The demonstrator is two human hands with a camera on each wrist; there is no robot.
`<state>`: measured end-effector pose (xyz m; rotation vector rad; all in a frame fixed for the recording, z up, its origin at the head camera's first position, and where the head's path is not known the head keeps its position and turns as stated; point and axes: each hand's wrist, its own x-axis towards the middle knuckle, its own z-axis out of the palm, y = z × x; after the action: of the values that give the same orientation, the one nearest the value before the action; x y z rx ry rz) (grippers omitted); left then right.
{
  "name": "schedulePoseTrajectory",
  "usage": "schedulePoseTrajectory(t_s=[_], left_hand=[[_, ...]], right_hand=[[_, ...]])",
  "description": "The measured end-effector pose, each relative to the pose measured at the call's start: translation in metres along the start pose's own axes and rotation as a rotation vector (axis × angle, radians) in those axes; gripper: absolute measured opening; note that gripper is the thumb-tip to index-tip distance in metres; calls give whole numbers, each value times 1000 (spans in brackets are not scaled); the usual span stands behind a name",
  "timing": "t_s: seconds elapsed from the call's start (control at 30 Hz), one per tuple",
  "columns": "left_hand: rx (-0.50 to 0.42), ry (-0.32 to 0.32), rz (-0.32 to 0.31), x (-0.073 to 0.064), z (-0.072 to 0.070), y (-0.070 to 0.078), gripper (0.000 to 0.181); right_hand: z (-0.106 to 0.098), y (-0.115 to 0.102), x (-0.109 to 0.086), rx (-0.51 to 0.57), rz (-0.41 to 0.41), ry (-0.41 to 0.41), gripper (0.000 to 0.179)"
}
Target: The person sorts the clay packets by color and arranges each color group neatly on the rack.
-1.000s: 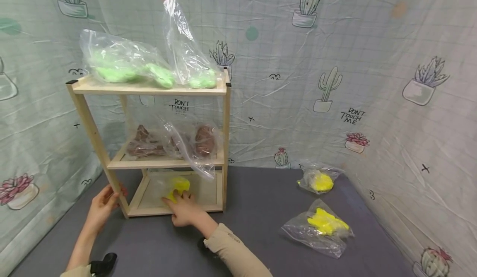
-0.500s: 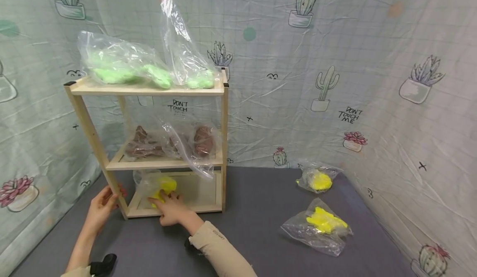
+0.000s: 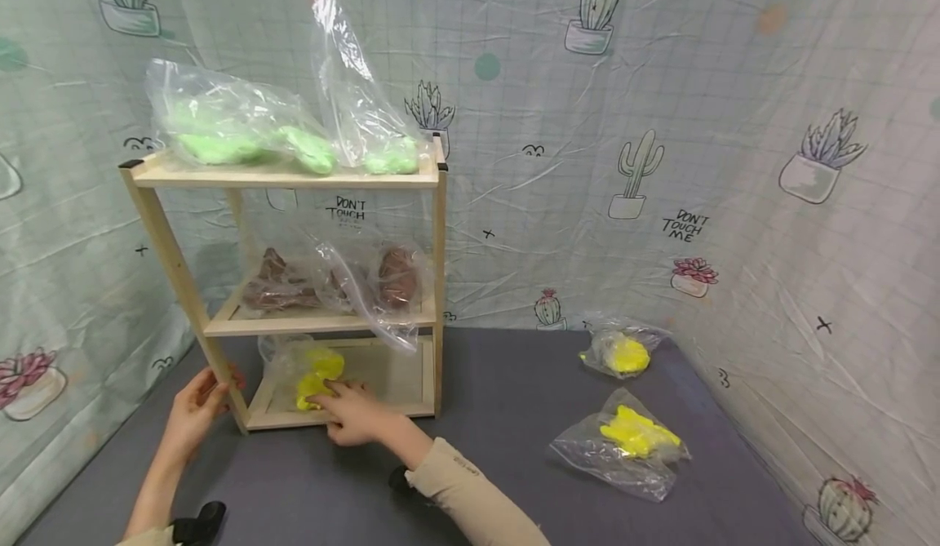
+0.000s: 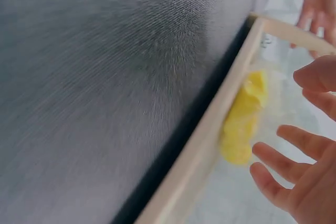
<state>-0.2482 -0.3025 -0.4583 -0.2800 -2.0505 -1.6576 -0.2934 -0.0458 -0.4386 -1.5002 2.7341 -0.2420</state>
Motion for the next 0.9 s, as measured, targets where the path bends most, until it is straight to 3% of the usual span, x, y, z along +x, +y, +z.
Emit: schedulePoseTrajectory(t_s=[0.17, 0.4, 0.67, 0.9], left_hand=[[15, 8, 0, 1, 1, 0, 30], [4, 7, 4, 1, 0, 0, 32], [17, 5, 8, 2, 0, 1, 32], [11, 7, 3, 2, -1, -2, 33]], right_hand=[[-13, 10, -36, 9, -76, 44, 42], [-28, 24, -90, -64, -162, 184, 35], [-46, 30, -143, -58, -117, 281, 36], [-43, 58, -196, -142, -42, 389, 41]])
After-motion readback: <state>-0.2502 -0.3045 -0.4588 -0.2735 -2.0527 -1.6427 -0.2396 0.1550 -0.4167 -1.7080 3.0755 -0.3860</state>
